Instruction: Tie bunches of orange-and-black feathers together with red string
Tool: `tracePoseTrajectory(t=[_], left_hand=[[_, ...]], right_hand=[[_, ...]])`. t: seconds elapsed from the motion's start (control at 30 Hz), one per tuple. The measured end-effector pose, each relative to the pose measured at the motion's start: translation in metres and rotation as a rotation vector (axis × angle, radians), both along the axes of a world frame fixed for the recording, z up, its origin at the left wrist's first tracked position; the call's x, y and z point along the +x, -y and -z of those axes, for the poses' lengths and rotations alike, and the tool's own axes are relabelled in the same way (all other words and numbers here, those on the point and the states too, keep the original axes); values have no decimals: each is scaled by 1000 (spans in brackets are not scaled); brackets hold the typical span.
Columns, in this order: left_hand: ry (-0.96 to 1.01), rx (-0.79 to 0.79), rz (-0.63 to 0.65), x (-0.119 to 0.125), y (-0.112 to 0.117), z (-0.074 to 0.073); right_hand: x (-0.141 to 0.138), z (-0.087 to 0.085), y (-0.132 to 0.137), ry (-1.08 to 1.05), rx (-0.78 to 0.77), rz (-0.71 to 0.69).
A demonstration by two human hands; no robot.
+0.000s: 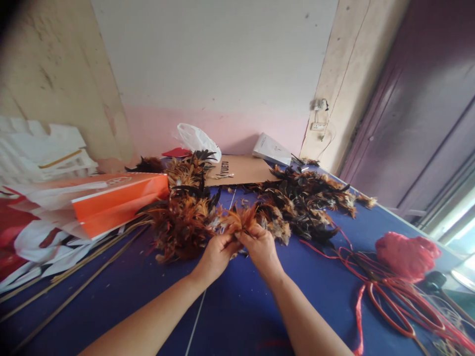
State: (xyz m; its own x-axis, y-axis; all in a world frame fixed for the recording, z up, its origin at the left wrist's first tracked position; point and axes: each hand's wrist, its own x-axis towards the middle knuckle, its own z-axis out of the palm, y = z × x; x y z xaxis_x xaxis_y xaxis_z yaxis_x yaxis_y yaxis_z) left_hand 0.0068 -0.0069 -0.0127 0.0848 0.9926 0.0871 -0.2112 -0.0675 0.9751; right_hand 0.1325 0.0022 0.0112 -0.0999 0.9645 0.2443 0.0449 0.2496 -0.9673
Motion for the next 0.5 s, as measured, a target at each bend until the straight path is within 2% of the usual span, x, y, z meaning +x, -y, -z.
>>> tracePoseTrajectory(t=[0.13,0.2,0.27,0.37,0.43,0.5], left_hand=[[13,34,71,-2,0,-9],[144,-16,74,-4,-1,-15],[358,-86,79,-8,-3,-20],[582,-251,113,-12,-6,-18],[625,-350,168,-11,-6,-14],[619,-415,213,-7,-5,-9]], right_hand=[[4,-4,-1,-63,-68,-115],[7,-5,-3,-49,-58,-100],[9,-6,-3,51,-5,-53],[9,-8,0,346,246,13],[8,-9,4,560,473,24],[6,-11,8,742,630,28]])
